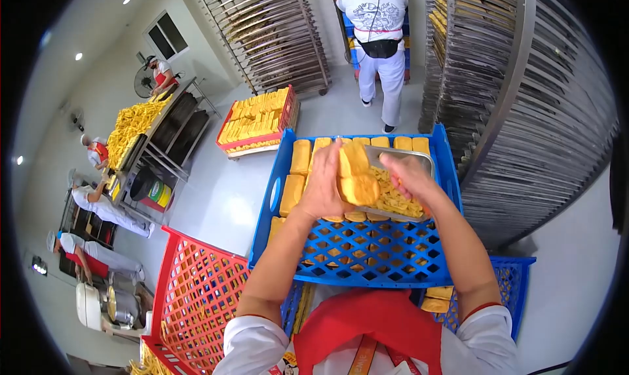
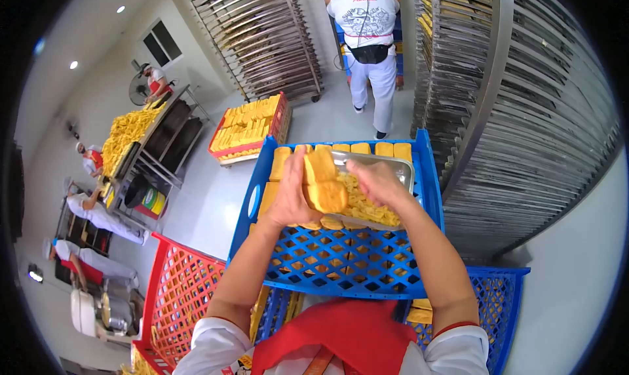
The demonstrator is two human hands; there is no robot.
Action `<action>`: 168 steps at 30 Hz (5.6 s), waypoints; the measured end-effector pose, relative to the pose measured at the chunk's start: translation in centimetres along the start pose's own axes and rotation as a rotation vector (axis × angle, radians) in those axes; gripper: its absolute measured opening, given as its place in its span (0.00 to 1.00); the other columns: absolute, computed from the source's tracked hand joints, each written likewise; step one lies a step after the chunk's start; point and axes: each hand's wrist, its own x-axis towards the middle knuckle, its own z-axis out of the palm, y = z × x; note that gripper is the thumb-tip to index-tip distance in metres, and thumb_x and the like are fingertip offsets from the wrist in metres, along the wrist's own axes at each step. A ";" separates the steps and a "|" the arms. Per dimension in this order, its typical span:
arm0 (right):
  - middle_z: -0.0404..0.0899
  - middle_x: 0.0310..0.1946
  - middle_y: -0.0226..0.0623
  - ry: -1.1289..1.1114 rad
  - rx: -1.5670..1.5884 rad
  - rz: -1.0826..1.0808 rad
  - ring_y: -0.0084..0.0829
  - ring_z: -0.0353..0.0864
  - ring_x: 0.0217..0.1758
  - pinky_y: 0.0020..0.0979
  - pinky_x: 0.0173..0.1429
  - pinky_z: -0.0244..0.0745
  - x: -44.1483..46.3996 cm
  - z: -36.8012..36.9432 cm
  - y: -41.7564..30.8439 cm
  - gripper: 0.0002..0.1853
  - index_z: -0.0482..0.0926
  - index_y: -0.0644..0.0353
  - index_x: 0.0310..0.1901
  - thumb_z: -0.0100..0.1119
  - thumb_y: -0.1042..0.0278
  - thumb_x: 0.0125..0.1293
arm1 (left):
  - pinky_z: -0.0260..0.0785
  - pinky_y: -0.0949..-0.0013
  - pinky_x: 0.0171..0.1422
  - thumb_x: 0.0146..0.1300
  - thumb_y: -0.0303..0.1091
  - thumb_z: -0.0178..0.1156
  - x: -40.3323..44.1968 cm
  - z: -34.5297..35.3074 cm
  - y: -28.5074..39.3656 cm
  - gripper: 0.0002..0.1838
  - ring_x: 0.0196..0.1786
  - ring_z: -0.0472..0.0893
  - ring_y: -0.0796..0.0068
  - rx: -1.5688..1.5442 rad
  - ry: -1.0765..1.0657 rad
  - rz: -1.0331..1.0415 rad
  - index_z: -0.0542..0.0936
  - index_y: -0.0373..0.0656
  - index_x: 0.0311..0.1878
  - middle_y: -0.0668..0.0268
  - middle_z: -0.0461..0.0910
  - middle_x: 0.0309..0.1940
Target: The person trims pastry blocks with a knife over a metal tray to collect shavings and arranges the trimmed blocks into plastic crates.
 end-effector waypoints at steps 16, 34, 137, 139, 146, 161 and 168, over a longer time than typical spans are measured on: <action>0.80 0.22 0.48 0.359 -0.628 -0.539 0.54 0.81 0.29 0.51 0.35 0.73 -1.4 1.2 1.0 0.29 0.82 0.59 0.25 0.50 0.41 0.70 | 0.54 0.55 0.77 0.25 0.34 0.80 2.2 0.4 -2.1 0.72 0.71 0.62 0.45 -0.130 -0.095 -0.081 0.47 0.34 0.77 0.44 0.61 0.67; 0.77 0.15 0.46 0.082 -0.326 -0.386 0.48 0.78 0.22 0.45 0.31 0.71 1.1 -0.9 1.6 0.38 0.81 0.63 0.19 0.54 0.28 0.62 | 0.55 0.54 0.78 0.26 0.31 0.80 2.8 -0.4 -1.3 0.70 0.73 0.60 0.44 -0.285 -0.214 -0.145 0.48 0.43 0.77 0.47 0.59 0.70; 0.84 0.27 0.49 0.470 -0.840 -0.169 0.48 0.85 0.36 0.47 0.41 0.77 -0.8 2.2 3.7 0.30 0.86 0.61 0.33 0.53 0.38 0.68 | 0.68 0.46 0.65 0.54 0.37 0.71 2.0 4.7 -5.7 0.44 0.59 0.74 0.49 -0.045 0.596 -0.453 0.54 0.41 0.68 0.46 0.65 0.60; 0.84 0.29 0.48 0.485 -0.734 -0.210 0.49 0.84 0.37 0.47 0.43 0.76 -1.0 2.5 3.2 0.29 0.85 0.61 0.33 0.52 0.39 0.69 | 0.65 0.40 0.65 0.56 0.43 0.68 3.5 3.7 -3.9 0.40 0.59 0.74 0.48 -0.638 0.590 -0.727 0.58 0.42 0.67 0.47 0.66 0.60; 0.80 0.28 0.42 0.609 -0.624 -0.628 0.48 0.81 0.34 0.48 0.39 0.74 -1.7 3.1 0.7 0.21 0.80 0.60 0.30 0.54 0.49 0.70 | 0.61 0.33 0.64 0.61 0.66 0.49 4.3 2.7 -3.1 0.36 0.63 0.73 0.51 -1.580 0.079 -1.199 0.73 0.48 0.61 0.55 0.74 0.60; 0.81 0.29 0.43 0.605 -0.634 -0.605 0.49 0.81 0.32 0.48 0.38 0.74 -0.1 1.8 1.1 0.24 0.81 0.58 0.26 0.55 0.45 0.69 | 0.62 0.33 0.61 0.57 0.72 0.46 5.1 2.0 -2.8 0.41 0.64 0.70 0.48 -1.541 0.178 -1.223 0.71 0.50 0.65 0.54 0.71 0.62; 0.81 0.27 0.48 0.527 -0.434 -0.519 0.50 0.83 0.32 0.46 0.36 0.74 -1.0 3.9 1.1 0.34 0.76 0.63 0.28 0.68 0.31 0.53 | 0.69 0.38 0.55 0.58 0.71 0.43 4.8 2.9 -2.3 0.37 0.57 0.75 0.51 -1.851 0.332 -1.146 0.76 0.51 0.57 0.56 0.76 0.55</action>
